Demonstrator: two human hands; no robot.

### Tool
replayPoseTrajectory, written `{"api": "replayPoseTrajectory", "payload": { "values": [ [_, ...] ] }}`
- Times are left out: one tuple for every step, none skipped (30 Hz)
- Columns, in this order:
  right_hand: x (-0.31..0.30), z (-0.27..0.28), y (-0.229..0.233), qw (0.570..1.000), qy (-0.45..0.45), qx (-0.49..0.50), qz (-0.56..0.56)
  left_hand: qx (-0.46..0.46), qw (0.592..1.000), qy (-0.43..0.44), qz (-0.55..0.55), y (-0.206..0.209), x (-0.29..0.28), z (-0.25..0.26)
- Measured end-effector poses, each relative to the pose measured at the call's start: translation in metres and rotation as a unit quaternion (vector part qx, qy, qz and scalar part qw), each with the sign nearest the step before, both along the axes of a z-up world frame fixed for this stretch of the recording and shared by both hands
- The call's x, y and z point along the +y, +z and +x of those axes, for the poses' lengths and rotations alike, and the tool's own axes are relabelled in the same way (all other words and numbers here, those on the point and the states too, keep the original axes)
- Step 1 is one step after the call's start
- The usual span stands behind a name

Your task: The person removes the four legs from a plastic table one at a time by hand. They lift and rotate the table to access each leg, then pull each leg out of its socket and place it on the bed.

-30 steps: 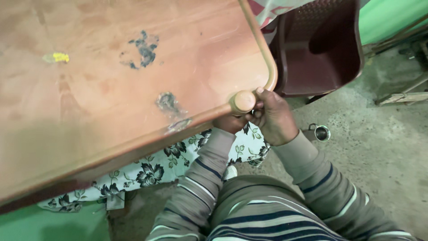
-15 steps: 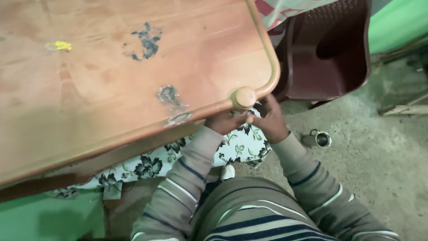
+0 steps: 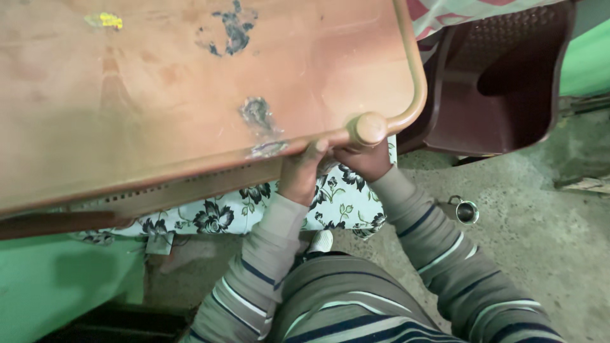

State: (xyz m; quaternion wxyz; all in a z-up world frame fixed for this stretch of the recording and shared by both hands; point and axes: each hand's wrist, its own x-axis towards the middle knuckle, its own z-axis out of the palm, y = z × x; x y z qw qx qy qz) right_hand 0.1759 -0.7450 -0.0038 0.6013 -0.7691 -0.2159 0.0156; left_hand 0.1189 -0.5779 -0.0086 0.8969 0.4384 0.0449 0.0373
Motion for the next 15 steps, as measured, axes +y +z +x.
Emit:
{"api": "replayPoseTrajectory", "payload": {
  "values": [
    [0.013, -0.005, 0.004, 0.996, -0.063, -0.04, 0.041, -0.009, 1.0, 0.015, -0.007, 0.002, -0.005, 0.001],
    [0.03, -0.013, 0.007, 0.986, -0.124, -0.081, 0.082, -0.019, 0.999, 0.031, -0.014, 0.006, -0.01, 0.002],
    [0.044, -0.021, 0.011, 0.967, -0.188, -0.121, 0.122, -0.027, 0.998, 0.043, -0.021, 0.009, -0.013, 0.003],
    [0.054, -0.026, 0.015, 0.96, -0.213, -0.096, 0.155, -0.017, 0.999, 0.042, -0.027, 0.011, -0.014, 0.001],
    [0.062, -0.029, 0.018, 0.95, -0.236, -0.073, 0.189, -0.01, 0.999, 0.042, -0.032, 0.015, -0.015, 0.001],
    [0.066, -0.029, 0.021, 0.939, -0.259, -0.049, 0.223, -0.003, 0.998, 0.043, -0.037, 0.017, -0.015, 0.002],
    [0.066, -0.03, 0.023, 0.947, -0.261, -0.071, 0.171, 0.004, 0.998, 0.048, -0.04, 0.018, -0.014, 0.001],
    [0.064, -0.03, 0.023, 0.953, -0.262, -0.092, 0.119, 0.011, 0.998, 0.054, -0.043, 0.017, -0.014, 0.0],
    [0.062, -0.027, 0.022, 0.956, -0.262, -0.115, 0.066, 0.016, 0.997, 0.059, -0.045, 0.017, -0.012, 0.001],
    [0.062, -0.025, 0.021, 0.957, -0.261, -0.107, 0.074, 0.018, 0.997, 0.065, -0.043, 0.016, -0.011, 0.002],
    [0.062, -0.024, 0.017, 0.957, -0.26, -0.098, 0.082, 0.021, 0.996, 0.071, -0.04, 0.013, -0.011, 0.003],
    [0.061, -0.023, 0.014, 0.957, -0.259, -0.089, 0.09, 0.024, 0.996, 0.076, -0.038, 0.009, -0.011, 0.004],
    [0.06, -0.022, 0.01, 0.957, -0.259, -0.091, 0.093, 0.029, 0.996, 0.07, -0.038, 0.004, -0.01, 0.005],
    [0.058, -0.021, 0.006, 0.957, -0.258, -0.094, 0.096, 0.033, 0.997, 0.064, -0.038, -0.002, -0.009, 0.006],
    [0.058, -0.019, 0.004, 0.956, -0.257, -0.097, 0.1, 0.037, 0.997, 0.058, -0.037, -0.007, -0.008, 0.009]
  ]
}}
